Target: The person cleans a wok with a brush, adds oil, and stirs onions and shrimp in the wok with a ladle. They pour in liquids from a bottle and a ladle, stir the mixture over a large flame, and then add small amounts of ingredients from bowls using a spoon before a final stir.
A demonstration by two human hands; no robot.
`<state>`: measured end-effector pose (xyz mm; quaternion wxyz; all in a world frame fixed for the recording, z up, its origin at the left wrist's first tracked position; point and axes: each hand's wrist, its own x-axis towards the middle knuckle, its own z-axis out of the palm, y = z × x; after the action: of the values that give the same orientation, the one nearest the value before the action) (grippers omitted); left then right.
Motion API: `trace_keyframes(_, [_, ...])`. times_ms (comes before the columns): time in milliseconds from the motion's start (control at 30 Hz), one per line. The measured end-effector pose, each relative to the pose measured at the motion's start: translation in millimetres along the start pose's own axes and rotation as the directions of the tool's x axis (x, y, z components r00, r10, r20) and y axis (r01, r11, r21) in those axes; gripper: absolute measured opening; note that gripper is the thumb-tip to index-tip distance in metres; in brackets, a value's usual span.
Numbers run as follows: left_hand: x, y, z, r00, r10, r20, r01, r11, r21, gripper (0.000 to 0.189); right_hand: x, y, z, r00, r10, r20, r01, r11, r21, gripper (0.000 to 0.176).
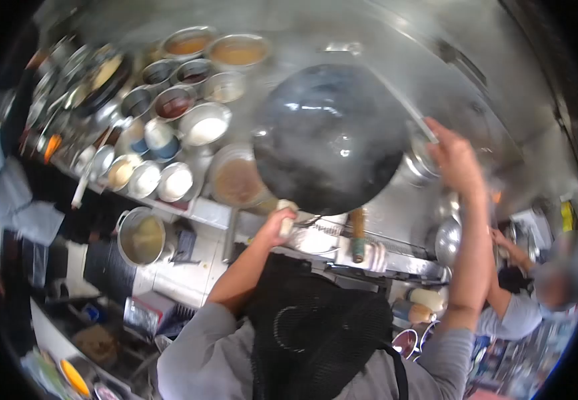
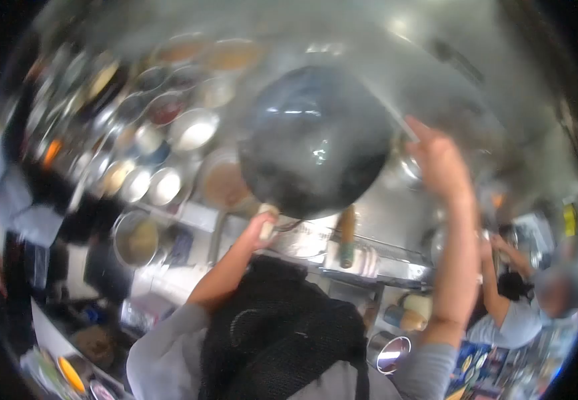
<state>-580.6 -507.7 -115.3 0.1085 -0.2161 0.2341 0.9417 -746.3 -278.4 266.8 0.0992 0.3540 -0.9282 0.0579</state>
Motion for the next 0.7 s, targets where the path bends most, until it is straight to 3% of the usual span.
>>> trace_keyframes(33, [20, -8, -4, 0.998, 0.069, 0.007, -0.069, 0.996, -0.049, 0.014, -13, 26, 22, 0.995, 0.096, 0.013, -0.097, 0.994, 0.042, 0.048])
trace_keyframes(100, [29, -11, 7, 0.981, 0.149, -0.124, -0.140, 0.987, 0.078, 0.016, -41, 85, 87, 0.966, 0.251, -0.055, -0.231, 0.943, 0.240, 0.048])
trace_keyframes(167, [38, -11, 20, 0.975, 0.138, -0.173, -0.121, 0.987, 0.106, 0.017, -78, 135, 160, 0.901, 0.379, -0.214, -0.301, 0.898, 0.321, 0.049])
trace_keyframes(233, [62, -20, 16, 0.959, 0.189, -0.211, -0.150, 0.971, 0.188, 0.018, -108, 170, 204, 0.806, 0.562, -0.187, -0.428, 0.771, 0.472, 0.054])
trace_keyframes(267, [69, -17, 22, 0.953, 0.207, -0.219, -0.151, 0.957, 0.247, 0.019, -115, 183, 206, 0.790, 0.583, -0.189, -0.442, 0.756, 0.483, 0.054])
trace_keyframes(333, [82, -15, 27, 0.946, 0.216, -0.240, -0.132, 0.937, 0.323, 0.019, -131, 205, 215, 0.644, 0.762, 0.064, -0.629, 0.480, 0.612, 0.058])
trace_keyframes(367, [91, -10, 31, 0.942, 0.219, -0.254, -0.131, 0.938, 0.320, 0.019, -137, 230, 230, 0.631, 0.773, 0.069, -0.634, 0.462, 0.621, 0.058])
trace_keyframes(433, [106, -6, 39, 0.937, 0.219, -0.271, -0.126, 0.938, 0.323, 0.020, -149, 297, 271, 0.641, 0.767, -0.042, -0.625, 0.552, 0.552, 0.060])
trace_keyframes(567, [124, -8, 39, 0.919, 0.246, -0.308, -0.156, 0.945, 0.288, 0.020, -130, 364, 288, 0.626, 0.780, 0.019, -0.686, 0.538, 0.490, 0.052])
trace_keyframes(600, [123, -6, 44, 0.905, 0.264, -0.334, -0.165, 0.941, 0.297, 0.021, -119, 368, 280, 0.588, 0.800, 0.116, -0.744, 0.480, 0.464, 0.045])
trace_keyframes(700, [118, -6, 47, 0.890, 0.280, -0.360, -0.152, 0.926, 0.345, 0.026, -106, 436, 352, 0.635, 0.764, 0.119, -0.713, 0.519, 0.472, 0.038])
